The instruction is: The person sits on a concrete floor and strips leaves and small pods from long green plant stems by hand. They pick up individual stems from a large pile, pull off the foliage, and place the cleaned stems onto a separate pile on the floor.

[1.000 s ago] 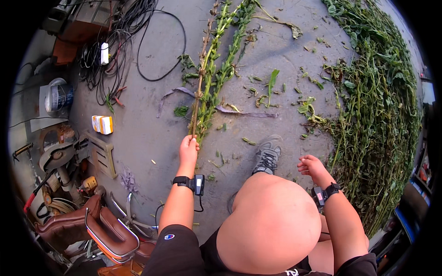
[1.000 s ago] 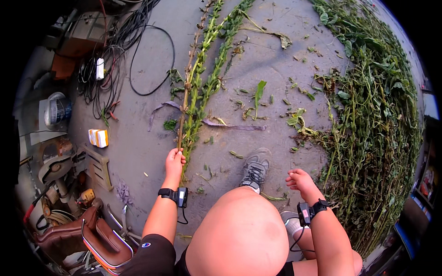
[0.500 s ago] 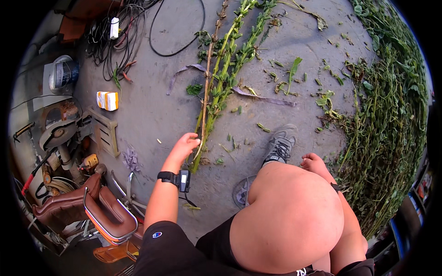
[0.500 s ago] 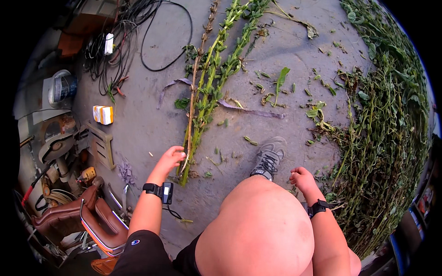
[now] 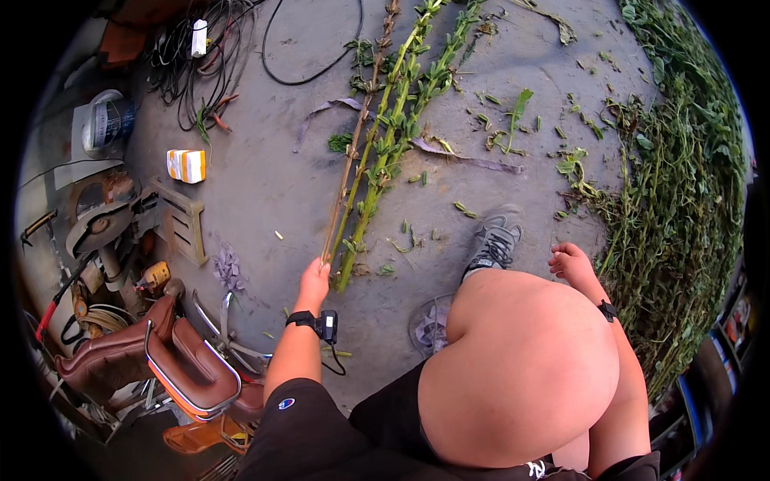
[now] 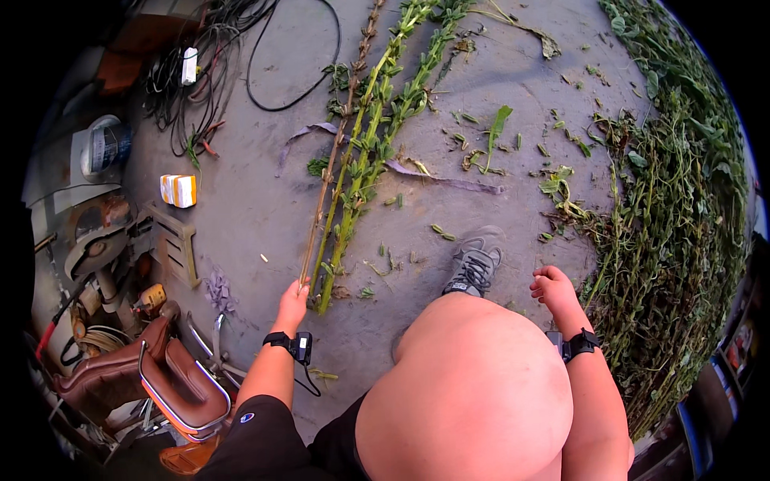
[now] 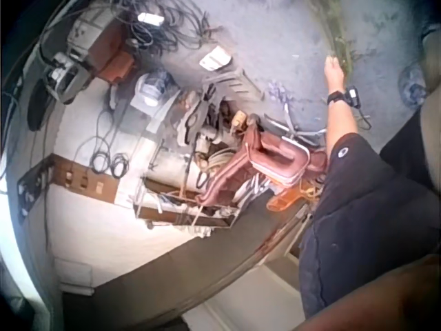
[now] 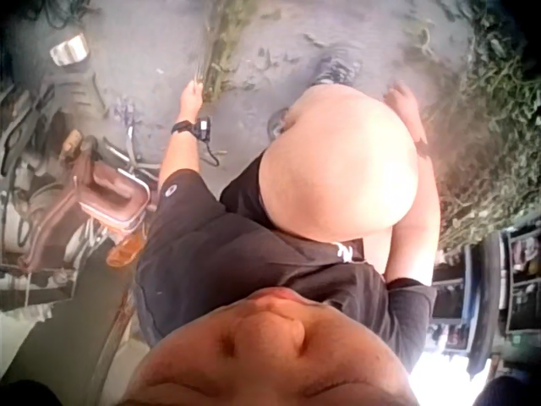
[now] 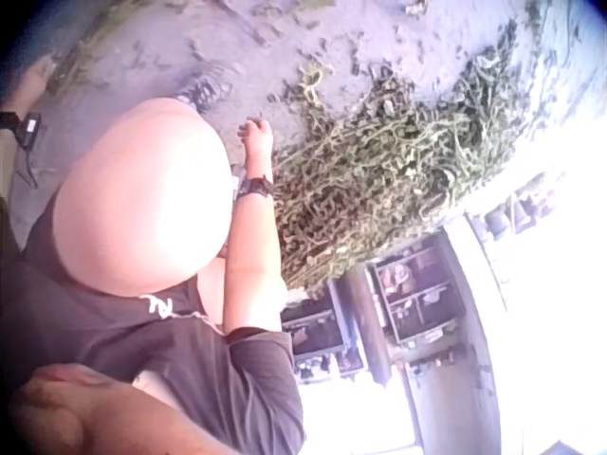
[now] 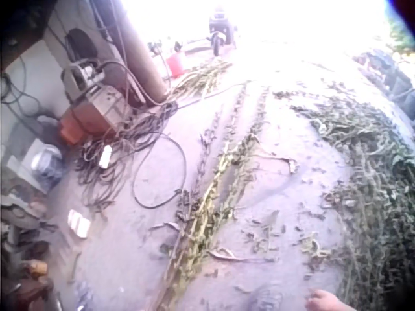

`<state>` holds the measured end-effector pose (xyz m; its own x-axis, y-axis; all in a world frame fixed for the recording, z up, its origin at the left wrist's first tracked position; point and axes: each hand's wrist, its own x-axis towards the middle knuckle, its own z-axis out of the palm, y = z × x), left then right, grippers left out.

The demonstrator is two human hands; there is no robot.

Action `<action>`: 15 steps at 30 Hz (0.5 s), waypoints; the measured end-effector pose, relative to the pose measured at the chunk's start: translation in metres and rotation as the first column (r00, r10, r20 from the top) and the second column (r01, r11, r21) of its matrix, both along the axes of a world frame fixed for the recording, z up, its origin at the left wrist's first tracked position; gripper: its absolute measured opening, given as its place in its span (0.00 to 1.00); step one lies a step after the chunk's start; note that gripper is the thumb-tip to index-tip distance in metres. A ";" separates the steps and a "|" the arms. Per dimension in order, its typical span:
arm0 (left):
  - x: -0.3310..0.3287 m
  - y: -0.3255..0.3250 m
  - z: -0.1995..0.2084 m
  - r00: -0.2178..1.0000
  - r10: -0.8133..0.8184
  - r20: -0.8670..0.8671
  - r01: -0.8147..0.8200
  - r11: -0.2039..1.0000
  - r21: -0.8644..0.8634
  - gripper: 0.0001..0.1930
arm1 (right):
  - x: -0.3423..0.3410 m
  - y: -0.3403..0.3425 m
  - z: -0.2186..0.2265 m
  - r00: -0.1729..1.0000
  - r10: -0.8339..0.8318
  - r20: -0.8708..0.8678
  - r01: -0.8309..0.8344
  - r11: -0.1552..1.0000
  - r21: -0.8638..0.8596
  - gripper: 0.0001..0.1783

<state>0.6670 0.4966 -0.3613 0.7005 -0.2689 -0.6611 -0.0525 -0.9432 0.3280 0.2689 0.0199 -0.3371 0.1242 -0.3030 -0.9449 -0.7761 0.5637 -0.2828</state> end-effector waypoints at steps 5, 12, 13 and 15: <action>-0.031 0.033 -0.015 0.987 -0.160 -0.028 0.162 0.964 0.210 0.27 | -0.028 0.026 -0.011 0.998 0.020 -0.052 -0.019 1.000 0.018 0.12; 0.003 -0.037 -0.033 0.996 -0.077 0.054 0.067 0.983 0.171 0.39 | -0.022 0.053 -0.005 0.999 0.042 -0.025 -0.041 0.999 0.017 0.13; 0.015 -0.063 -0.036 0.995 -0.071 0.074 0.067 0.997 0.048 0.43 | -0.022 0.053 -0.008 1.000 0.014 -0.020 -0.014 1.000 0.014 0.13; 0.037 -0.119 -0.037 0.982 -0.134 0.132 0.140 0.989 -0.040 0.47 | -0.016 0.049 -0.011 1.000 0.011 -0.011 -0.011 1.000 0.015 0.13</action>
